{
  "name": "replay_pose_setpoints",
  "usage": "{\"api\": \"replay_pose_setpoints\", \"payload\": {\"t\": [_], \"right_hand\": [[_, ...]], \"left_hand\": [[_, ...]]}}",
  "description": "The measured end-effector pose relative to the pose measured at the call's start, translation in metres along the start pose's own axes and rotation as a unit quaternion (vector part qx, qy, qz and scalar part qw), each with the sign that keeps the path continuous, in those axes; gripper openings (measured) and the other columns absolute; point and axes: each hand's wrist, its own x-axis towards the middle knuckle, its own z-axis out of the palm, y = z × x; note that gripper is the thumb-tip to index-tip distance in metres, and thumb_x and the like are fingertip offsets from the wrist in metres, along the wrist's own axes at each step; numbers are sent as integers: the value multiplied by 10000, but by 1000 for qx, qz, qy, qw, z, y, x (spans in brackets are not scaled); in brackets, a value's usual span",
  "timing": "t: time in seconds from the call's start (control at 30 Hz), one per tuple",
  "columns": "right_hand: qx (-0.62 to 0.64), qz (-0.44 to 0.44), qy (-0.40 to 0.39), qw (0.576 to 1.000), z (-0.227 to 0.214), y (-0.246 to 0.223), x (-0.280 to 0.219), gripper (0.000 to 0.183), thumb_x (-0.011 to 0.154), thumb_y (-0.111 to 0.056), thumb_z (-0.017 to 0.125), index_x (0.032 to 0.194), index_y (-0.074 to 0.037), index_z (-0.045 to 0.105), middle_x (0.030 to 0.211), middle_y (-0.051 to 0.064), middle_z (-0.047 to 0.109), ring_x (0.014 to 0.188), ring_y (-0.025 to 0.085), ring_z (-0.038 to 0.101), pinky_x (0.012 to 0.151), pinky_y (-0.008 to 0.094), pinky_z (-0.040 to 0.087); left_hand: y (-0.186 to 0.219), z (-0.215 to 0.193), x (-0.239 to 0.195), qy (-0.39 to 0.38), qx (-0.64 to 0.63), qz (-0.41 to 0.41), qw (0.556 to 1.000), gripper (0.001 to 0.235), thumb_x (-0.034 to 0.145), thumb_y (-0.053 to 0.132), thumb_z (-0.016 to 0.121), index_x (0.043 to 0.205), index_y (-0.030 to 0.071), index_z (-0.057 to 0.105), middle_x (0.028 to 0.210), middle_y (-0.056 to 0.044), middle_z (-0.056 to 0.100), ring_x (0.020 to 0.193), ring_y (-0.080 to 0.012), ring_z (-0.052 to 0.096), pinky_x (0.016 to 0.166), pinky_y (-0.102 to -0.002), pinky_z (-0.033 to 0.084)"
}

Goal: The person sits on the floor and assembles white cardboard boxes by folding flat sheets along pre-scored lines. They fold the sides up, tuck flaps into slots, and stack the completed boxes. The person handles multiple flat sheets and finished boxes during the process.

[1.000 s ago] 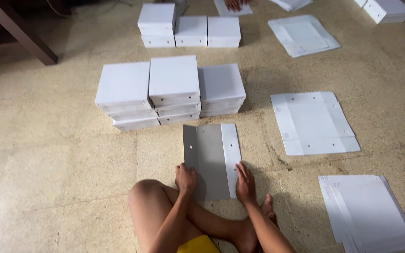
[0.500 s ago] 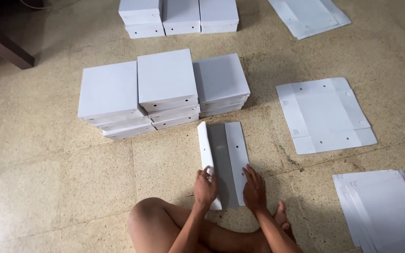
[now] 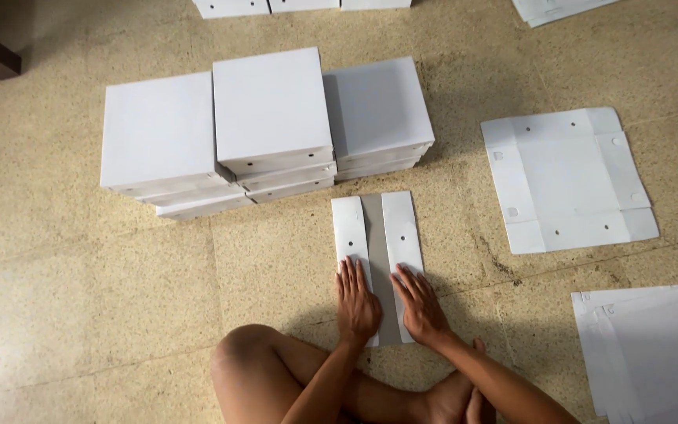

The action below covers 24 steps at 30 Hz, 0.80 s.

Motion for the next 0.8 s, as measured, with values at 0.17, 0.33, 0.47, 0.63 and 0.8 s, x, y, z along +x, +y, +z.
{"api": "replay_pose_setpoints", "payload": {"t": [0.17, 0.33, 0.47, 0.63, 0.8], "right_hand": [[21, 11, 11, 1000, -1, -1, 0, 754, 815, 76, 457, 1546, -62, 337, 1625, 213, 263, 1471, 363, 310, 1197, 499, 268], [14, 19, 32, 999, -9, -8, 1, 748, 811, 41, 478, 1540, -72, 353, 1627, 223, 264, 1485, 390, 284, 1189, 543, 245], [32, 10, 83, 996, -19, -16, -4, 699, 820, 54, 465, 1507, -62, 407, 1596, 254, 314, 1445, 432, 345, 1164, 577, 282], [-26, 47, 74, 996, -5, -25, -14, 745, 808, 36, 484, 1532, -96, 368, 1580, 250, 334, 1430, 443, 365, 1136, 584, 328], [-314, 175, -7, 933, 36, -62, -30, 582, 905, -148, 410, 1467, -2, 432, 1417, 340, 520, 1307, 436, 550, 983, 472, 464]], "left_hand": [[4, -7, 1, 17, -14, 8, 1000, 775, 846, 206, 436, 1545, -74, 251, 1607, -336, 207, 1509, -456, 186, 1229, -514, 128], [2, -6, 1, 12, -3, 13, 1000, 828, 901, 387, 486, 1550, -65, 240, 1613, -332, 186, 1517, -452, 167, 1234, -519, 110], [5, -7, -3, 15, 11, 26, 1000, 906, 911, 525, 479, 1548, -70, 233, 1617, -334, 171, 1525, -447, 145, 1246, -515, 87], [13, -27, -18, -26, 13, 39, 999, 921, 957, 548, 493, 1548, -95, 201, 1639, -323, 96, 1537, -440, 78, 1252, -510, 66], [0, -17, -41, -119, -12, -45, 992, 1007, 969, 691, 414, 1609, 28, 10, 1663, -268, -33, 1548, -412, -31, 1228, -611, 0]]}}
